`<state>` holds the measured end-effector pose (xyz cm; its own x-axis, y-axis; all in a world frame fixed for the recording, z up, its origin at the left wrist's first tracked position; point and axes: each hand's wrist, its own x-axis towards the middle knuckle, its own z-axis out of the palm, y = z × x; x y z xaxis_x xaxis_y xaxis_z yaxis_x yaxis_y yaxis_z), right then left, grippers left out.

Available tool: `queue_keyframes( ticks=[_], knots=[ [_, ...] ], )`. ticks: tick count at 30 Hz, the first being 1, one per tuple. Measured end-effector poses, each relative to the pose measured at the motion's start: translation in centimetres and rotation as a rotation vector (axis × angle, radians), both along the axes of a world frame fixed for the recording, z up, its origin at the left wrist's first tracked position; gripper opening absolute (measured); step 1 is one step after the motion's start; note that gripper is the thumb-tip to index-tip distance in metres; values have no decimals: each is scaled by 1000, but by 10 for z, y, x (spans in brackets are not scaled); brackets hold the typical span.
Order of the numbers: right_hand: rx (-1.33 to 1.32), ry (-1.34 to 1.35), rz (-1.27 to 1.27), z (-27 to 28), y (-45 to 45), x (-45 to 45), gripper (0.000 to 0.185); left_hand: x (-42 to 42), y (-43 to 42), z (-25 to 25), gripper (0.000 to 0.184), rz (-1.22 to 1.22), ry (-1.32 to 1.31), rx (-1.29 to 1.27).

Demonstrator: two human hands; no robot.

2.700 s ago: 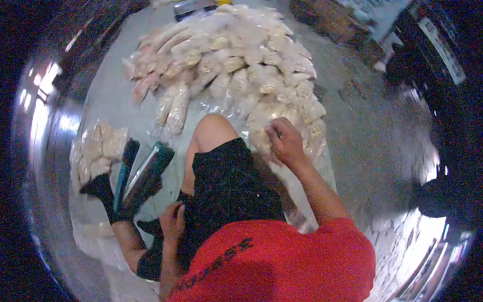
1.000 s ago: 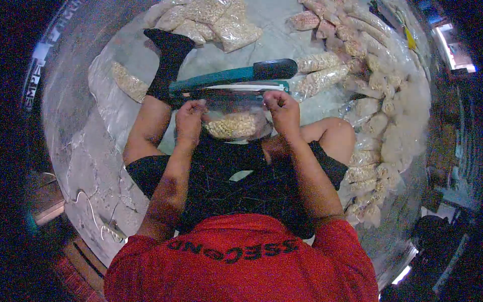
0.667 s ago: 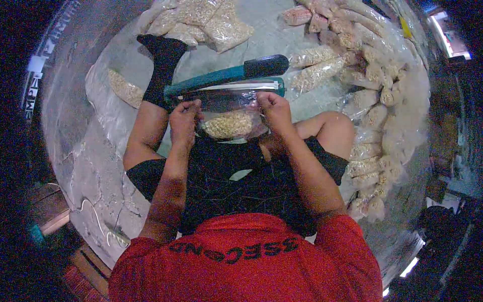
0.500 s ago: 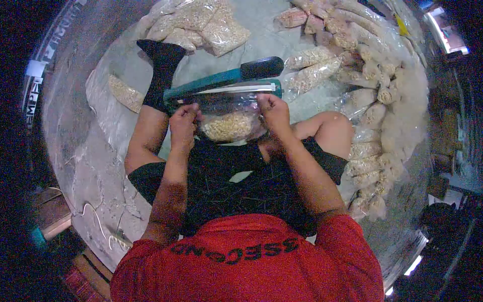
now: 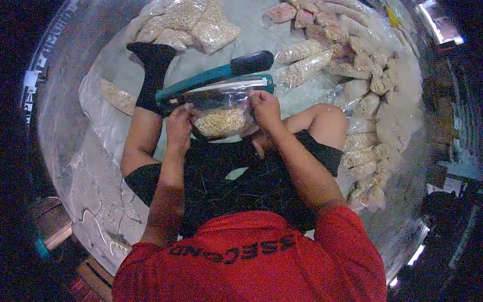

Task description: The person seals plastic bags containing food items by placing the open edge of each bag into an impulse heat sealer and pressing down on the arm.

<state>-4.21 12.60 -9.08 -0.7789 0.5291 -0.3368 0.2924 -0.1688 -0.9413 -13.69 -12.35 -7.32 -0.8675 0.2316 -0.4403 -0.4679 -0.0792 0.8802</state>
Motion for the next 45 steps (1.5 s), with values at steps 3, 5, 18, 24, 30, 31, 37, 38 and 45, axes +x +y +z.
queue_keyframes(
  ticks=[3,5,18,24,30,31,37,38,45],
  knots=[
    [144,-60,37,-5,7,-12,34,-8,5,-9,19,73,11,32],
    [400,-94,47,0,9,-16,36,-14,9,-25,18,85,190,-9],
    [648,-162,-62,11,4,-23,40,-14,29,-18,16,273,-3,148],
    [608,-146,-77,2,4,-26,41,-11,28,-17,14,256,74,145],
    [657,-191,-48,16,4,-22,38,-11,28,-15,15,275,90,62],
    [695,-112,-134,13,10,-17,36,-13,26,-19,15,259,94,16],
    [1205,540,-257,164,13,-25,24,-10,22,-29,15,243,58,-38],
    [1316,654,-167,181,14,-43,22,-15,24,-35,15,292,8,139],
    [1391,312,368,121,17,-81,22,-20,20,-39,21,254,45,-63]
  ],
)
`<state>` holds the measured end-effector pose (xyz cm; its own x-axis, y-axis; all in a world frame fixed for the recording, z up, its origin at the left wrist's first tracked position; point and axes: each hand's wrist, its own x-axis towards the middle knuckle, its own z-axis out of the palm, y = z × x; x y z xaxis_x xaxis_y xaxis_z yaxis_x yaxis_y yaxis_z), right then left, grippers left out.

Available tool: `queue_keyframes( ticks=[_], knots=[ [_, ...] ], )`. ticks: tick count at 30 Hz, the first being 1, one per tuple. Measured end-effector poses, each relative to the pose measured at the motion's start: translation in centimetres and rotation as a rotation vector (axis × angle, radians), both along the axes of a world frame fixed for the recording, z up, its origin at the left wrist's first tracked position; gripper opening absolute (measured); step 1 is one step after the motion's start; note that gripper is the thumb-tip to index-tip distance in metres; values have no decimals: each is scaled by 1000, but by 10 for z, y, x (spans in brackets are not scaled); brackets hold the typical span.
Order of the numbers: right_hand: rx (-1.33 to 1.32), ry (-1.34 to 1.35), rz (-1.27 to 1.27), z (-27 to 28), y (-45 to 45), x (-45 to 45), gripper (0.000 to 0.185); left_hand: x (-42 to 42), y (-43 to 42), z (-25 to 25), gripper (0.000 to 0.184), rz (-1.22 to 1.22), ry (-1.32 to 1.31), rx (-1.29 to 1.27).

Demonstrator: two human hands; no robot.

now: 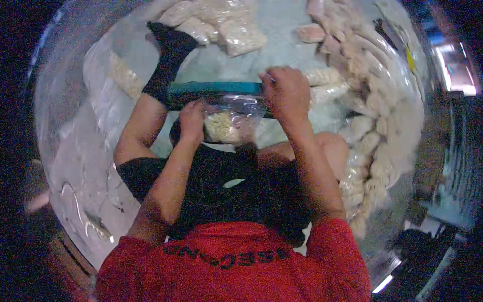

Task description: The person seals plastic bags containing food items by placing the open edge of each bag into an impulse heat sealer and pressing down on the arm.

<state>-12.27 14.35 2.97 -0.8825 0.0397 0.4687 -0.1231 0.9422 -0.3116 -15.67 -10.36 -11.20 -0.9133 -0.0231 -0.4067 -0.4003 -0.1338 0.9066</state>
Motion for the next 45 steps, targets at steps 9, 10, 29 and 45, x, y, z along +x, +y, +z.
queue_keyframes(
  ticks=[9,10,29,45],
  knots=[
    [-67,10,-130,-68,4,-2,26,4,2,28,20,-75,60,-247],
    [-52,-47,-174,-69,5,-2,27,3,3,29,22,-95,37,-263],
    [132,-154,-72,-83,18,-11,36,13,8,40,29,4,-283,137],
    [163,47,-80,-83,12,-3,39,20,6,39,36,-9,-122,146]
  ],
)
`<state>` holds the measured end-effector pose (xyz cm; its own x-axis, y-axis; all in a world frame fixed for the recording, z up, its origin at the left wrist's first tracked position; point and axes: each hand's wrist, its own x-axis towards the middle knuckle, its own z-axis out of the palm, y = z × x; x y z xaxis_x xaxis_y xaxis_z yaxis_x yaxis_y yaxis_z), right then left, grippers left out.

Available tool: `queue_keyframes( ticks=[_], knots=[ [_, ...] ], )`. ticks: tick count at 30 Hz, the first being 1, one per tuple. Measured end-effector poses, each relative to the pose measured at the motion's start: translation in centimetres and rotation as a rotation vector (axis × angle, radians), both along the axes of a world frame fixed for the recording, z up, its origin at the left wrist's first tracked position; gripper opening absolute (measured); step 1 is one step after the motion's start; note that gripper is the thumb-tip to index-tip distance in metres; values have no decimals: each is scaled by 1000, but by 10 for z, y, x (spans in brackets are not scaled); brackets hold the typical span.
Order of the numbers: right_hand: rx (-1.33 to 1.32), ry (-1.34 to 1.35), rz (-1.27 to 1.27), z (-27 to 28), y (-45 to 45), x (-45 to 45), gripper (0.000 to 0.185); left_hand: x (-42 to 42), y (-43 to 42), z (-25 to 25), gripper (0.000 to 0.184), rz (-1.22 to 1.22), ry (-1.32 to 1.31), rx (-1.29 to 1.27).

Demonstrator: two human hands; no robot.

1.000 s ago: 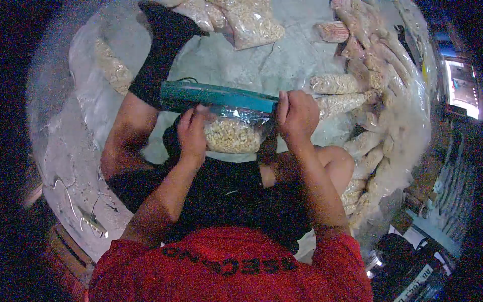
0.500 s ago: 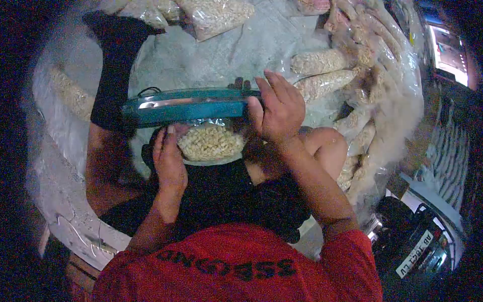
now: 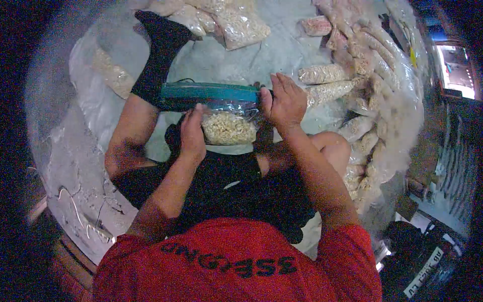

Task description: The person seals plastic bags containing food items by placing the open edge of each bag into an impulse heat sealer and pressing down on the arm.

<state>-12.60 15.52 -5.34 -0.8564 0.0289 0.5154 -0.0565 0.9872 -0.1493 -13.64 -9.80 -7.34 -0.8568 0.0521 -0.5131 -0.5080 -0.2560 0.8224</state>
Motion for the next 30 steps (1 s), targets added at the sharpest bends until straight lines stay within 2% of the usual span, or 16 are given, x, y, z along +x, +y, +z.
queue_keyframes(
  ticks=[2,7,12,16,17,18,20,21,23,25,28,30],
  knots=[
    [30,-5,-25,-2,0,2,39,1,-1,-3,36,-24,73,-15],
    [7,25,-54,-2,-4,7,40,2,0,-23,36,-71,56,-147],
    [14,13,-86,0,-6,13,40,3,-1,-18,41,-77,106,-194],
    [14,-60,-99,6,-9,12,36,1,-1,-34,44,-52,148,-175],
    [10,-88,-102,11,-10,11,34,0,-7,-27,48,-188,227,-296],
    [17,-66,-107,16,-9,11,34,2,-7,-21,48,-188,251,-290],
    [27,-212,-88,22,-7,11,29,4,-3,-13,48,-112,184,-212],
    [36,-213,-92,37,-12,12,29,-1,-5,-19,47,-152,150,-209],
    [139,16,-59,69,-21,16,27,-5,-7,-32,45,-158,150,-167],
    [147,28,-43,91,-28,15,27,0,-4,-20,44,-128,166,-190],
    [115,18,-20,122,-37,17,24,-1,-2,-28,43,-108,169,-195],
    [170,306,41,130,-34,19,28,0,-3,-19,42,-102,153,-154]
  ],
)
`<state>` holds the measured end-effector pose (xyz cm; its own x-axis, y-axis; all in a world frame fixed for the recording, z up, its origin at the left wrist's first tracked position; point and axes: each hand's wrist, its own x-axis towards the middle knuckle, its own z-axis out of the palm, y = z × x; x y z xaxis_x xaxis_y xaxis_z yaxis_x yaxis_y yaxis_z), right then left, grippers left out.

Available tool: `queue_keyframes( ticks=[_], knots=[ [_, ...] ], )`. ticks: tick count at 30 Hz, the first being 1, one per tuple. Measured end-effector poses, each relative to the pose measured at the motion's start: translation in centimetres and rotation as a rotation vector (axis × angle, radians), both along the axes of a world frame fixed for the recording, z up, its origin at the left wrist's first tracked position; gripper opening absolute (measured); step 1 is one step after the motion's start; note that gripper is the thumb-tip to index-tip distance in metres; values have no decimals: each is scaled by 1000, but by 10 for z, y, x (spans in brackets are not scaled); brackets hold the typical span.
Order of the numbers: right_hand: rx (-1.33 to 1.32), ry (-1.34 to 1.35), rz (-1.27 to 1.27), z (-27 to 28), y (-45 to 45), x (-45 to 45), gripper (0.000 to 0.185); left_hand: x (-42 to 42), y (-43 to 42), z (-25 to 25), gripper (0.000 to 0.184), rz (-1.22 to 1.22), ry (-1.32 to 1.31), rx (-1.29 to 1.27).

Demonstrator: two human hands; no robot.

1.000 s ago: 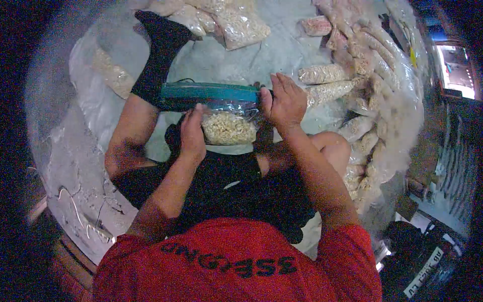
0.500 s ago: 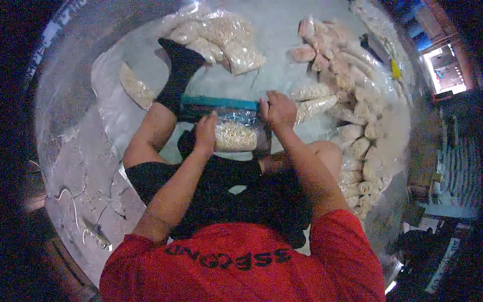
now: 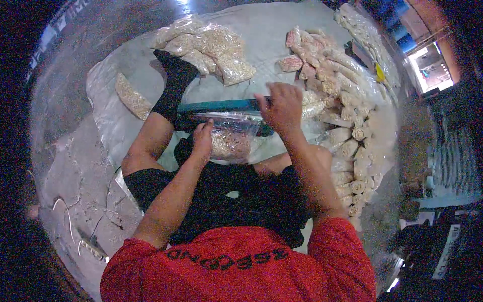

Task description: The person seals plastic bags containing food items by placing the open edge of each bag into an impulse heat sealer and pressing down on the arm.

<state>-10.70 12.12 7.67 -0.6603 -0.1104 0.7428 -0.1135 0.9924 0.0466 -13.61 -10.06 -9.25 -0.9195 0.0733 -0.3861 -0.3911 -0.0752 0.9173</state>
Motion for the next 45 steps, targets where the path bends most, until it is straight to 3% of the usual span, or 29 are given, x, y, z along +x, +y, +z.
queue_keyframes(
  ticks=[1,4,6,8,12,14,15,17,18,19,20,21,22,24,25,26,28,29,30,31,33,34,36,37,38,40,42,44,45],
  knots=[
    [8,-6,9,-13,10,6,28,1,-1,4,42,2,-13,34],
    [-321,573,-217,-93,46,28,33,-3,1,-2,42,16,-51,14],
    [-917,-164,-381,-124,47,45,37,-3,2,-8,41,7,-59,40],
    [-428,-420,-204,-126,35,43,35,-3,5,-11,41,6,-57,65],
    [-359,-678,-148,-139,33,14,30,-4,5,-25,31,-4,44,-35],
    [-687,-807,-60,-131,32,12,37,-5,4,-28,28,-22,109,-28],
    [-695,-798,-61,-124,19,18,37,0,5,-20,25,-21,149,-11],
    [-555,57,-355,-116,-23,60,34,11,5,-12,22,-102,201,-143],
    [-1031,-148,-449,-150,-31,97,33,21,8,5,22,-121,218,-144],
    [-1601,-443,-165,-148,-40,126,33,37,13,40,23,-166,327,-201],
    [-2101,-786,-101,-145,-49,155,34,55,20,73,23,-218,433,-254],
    [-2275,-1186,36,-173,-54,175,37,72,28,98,25,-287,400,-253],
    [-2876,-694,74,-134,-75,189,44,89,34,119,26,-356,363,-252],
    [-2687,-531,444,-103,-69,202,59,121,41,158,29,-393,284,-47],
    [-2673,-461,517,-89,-56,211,63,132,42,166,31,-386,191,142],
    [-2660,-397,588,-78,-38,226,68,137,40,166,31,-402,188,141],
    [-2396,-421,627,-57,-7,255,75,136,34,166,44,-413,-43,684],
    [-2398,-380,547,-30,1,257,72,127,35,150,58,-521,-113,967],
    [-2395,-334,469,-8,9,257,69,123,46,144,58,-539,-111,970],
    [-2391,-310,468,4,17,261,69,117,59,142,62,-627,-387,1035],
    [-1495,-608,-224,20,33,274,55,113,78,95,71,-825,-787,1080],
    [-1503,-594,-240,15,42,280,55,121,89,83,71,-842,-800,1073],
    [-1374,-668,-650,-19,57,299,44,139,112,68,75,-827,-251,497],
    [-1332,-612,-686,-37,62,315,42,145,127,45,84,-844,-89,279],
    [-1344,-597,-711,-37,60,323,42,155,127,64,84,-872,-98,277],
    [-1798,-306,-477,-34,54,325,36,173,116,129,86,-838,1221,-270],
    [-2035,-287,-356,-14,40,316,31,189,111,130,91,-985,1258,-117],
    [-2256,-332,-296,10,23,299,30,201,112,115,76,-1103,1491,-73],
    [-2310,-290,-193,2,17,300,27,203,108,99,61,-938,1495,-74]
  ],
)
